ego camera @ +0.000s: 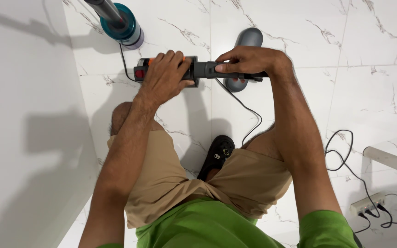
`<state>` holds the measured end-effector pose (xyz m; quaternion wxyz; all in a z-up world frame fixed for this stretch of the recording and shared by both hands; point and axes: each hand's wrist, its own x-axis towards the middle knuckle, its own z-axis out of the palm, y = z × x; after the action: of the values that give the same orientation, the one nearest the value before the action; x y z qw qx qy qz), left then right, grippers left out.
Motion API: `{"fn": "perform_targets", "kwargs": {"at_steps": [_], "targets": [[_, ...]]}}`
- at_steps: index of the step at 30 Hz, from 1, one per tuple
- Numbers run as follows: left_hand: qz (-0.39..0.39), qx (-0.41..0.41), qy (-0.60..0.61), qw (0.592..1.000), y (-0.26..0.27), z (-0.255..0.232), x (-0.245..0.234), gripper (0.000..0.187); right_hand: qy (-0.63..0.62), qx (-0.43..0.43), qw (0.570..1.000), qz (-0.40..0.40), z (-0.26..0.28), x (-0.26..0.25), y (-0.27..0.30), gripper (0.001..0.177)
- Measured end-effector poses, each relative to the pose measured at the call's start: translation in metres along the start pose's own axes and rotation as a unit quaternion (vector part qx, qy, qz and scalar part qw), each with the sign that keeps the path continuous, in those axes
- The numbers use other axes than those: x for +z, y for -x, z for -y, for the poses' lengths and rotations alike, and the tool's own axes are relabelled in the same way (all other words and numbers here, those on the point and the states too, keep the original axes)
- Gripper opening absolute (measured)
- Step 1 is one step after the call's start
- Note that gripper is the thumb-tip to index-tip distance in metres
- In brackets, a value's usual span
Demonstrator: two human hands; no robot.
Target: The recorder assembles a handheld cordless vacuum cleaner by attaching the dust bin and the long extension tube.
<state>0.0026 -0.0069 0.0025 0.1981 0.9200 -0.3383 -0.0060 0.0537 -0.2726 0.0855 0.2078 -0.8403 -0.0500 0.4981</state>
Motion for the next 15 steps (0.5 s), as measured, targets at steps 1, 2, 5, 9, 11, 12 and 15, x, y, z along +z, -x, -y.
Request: {"fn": "perform_targets", "kwargs": {"at_steps": [1,2,5,9,11,12,15], "targets": [[0.001,0.000,0.000,1.000,0.000,-0.002,0.000,0.065,-0.001,0.000,1.000,0.001,-0.001,0.001,-0.002,0.058],[0.014,-0.001,0.006,1.000,0.000,-0.004,-0.001,0.065,0.008,-0.004,1.000,0.011,-0.001,0.001,-0.005,0.057],[0.026,0.000,0.019,0.999,-0.004,-0.009,0.002,0.064,0.027,-0.011,0.999,0.024,0.005,0.005,-0.013,0.054],[0.004,0.028,0.022,0.999,-0.006,-0.013,0.010,0.062,0.045,-0.038,0.998,0.031,0.003,0.011,-0.026,0.053],[0.013,0.035,0.022,0.999,-0.003,-0.014,0.008,0.064,0.036,-0.057,0.997,0.042,-0.002,0.015,-0.034,0.052],[0.017,0.044,0.018,0.999,-0.004,-0.014,0.007,0.066,0.030,-0.078,0.995,0.047,-0.004,0.014,-0.038,0.052],[0.020,0.051,0.028,0.998,-0.003,-0.010,0.011,0.066,0.004,-0.096,0.994,0.059,-0.005,0.016,-0.043,0.052]]}}
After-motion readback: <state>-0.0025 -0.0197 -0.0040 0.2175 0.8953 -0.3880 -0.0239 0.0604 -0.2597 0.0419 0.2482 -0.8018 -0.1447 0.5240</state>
